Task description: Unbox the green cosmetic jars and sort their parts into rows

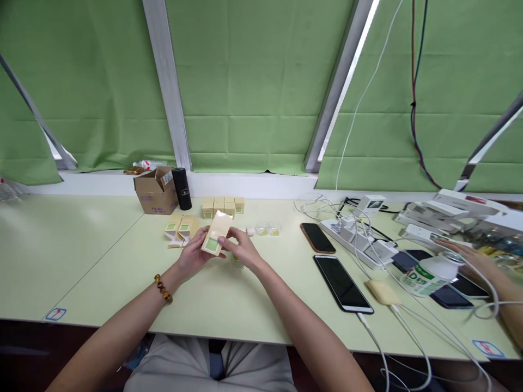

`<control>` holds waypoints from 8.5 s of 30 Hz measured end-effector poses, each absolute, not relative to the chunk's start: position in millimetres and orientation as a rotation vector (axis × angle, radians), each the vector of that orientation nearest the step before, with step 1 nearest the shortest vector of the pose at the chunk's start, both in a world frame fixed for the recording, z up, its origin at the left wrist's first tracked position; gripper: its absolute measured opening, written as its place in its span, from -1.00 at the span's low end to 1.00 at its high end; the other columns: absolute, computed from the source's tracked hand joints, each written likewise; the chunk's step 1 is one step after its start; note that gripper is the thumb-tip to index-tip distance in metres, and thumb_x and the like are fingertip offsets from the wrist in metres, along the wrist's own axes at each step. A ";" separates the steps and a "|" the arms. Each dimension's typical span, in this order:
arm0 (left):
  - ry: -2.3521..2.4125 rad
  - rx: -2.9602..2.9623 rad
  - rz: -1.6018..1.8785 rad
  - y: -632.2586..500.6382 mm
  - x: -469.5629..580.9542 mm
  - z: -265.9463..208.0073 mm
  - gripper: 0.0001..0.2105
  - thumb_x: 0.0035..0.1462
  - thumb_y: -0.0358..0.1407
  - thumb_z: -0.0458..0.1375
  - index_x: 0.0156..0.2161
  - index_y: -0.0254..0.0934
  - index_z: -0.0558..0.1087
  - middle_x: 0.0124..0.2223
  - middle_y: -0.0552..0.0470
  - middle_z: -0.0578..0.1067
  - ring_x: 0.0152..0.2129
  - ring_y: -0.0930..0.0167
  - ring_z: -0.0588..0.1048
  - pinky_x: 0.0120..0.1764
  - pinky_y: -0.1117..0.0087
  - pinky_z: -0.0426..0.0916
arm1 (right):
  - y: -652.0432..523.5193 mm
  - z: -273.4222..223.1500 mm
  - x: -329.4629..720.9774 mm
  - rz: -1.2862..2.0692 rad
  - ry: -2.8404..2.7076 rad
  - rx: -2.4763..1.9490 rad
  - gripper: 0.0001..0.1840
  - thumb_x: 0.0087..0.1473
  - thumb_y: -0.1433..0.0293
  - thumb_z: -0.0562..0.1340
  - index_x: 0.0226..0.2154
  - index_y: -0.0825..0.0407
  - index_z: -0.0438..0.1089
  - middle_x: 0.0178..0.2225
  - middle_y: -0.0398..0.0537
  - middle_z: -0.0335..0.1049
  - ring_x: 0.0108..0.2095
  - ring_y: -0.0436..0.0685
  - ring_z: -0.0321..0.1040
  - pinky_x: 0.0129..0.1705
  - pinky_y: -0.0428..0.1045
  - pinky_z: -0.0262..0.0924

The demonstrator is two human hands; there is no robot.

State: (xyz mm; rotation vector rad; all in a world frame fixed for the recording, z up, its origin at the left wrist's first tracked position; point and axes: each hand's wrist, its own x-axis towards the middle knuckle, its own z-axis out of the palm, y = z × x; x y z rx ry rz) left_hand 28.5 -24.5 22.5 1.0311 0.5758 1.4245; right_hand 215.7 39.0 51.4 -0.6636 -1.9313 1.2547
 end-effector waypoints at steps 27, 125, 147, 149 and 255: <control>0.906 1.542 1.651 -18.7 31.8 10.8 -0.44 0.09 -0.40 0.28 0.19 -0.19 0.26 0.18 -0.16 0.40 0.18 0.19 0.41 0.20 0.18 0.34 | 41.9 28.0 212.4 1.205 -1.589 -0.793 -0.38 0.00 -0.17 0.36 -0.19 0.01 0.47 -0.36 0.00 0.61 -0.23 0.28 0.56 -0.23 0.06 0.39; 2.062 1.415 1.196 -81.4 -86.8 38.0 -0.57 -0.06 -0.09 0.36 -0.10 -0.29 0.53 -0.59 0.16 0.46 -0.64 0.39 0.37 -0.50 0.43 0.09 | 58.0 1.1 277.8 0.140 -1.896 -0.635 -0.81 0.32 0.34 0.19 -0.03 -0.09 0.41 -0.17 0.01 0.54 -0.09 0.31 0.33 -0.08 0.23 0.34; 2.453 1.904 0.418 -55.4 -47.6 47.6 -0.30 0.32 0.10 0.01 0.47 -0.09 0.07 0.54 -0.26 -0.07 0.47 -0.19 -0.18 0.36 -0.24 -0.12 | 55.3 -3.0 276.5 0.117 -2.062 -0.566 -0.82 0.33 0.41 0.15 -0.04 -0.09 0.35 -0.18 0.01 0.53 -0.11 0.31 0.30 -0.13 0.22 0.31; 2.416 1.891 0.330 -42.0 -47.6 47.0 -0.31 0.33 0.10 -0.01 0.47 -0.01 0.05 0.55 -0.23 -0.10 0.47 -0.22 -0.20 0.35 -0.31 -0.16 | 55.5 -3.1 277.1 0.121 -2.065 -0.573 -0.81 0.33 0.40 0.15 -0.03 -0.09 0.35 -0.17 0.01 0.53 -0.10 0.32 0.30 -0.12 0.22 0.31; 1.375 2.165 1.238 -24.4 40.5 23.4 -0.88 0.32 -0.28 0.18 -0.14 -0.15 0.58 -0.07 -0.03 0.58 -0.02 0.23 0.45 0.05 0.18 0.35 | 40.9 -14.3 253.4 1.353 -1.838 -0.560 -0.48 0.10 0.20 0.42 0.07 -0.09 0.32 -0.04 0.04 0.48 0.03 0.22 0.45 0.07 0.17 0.37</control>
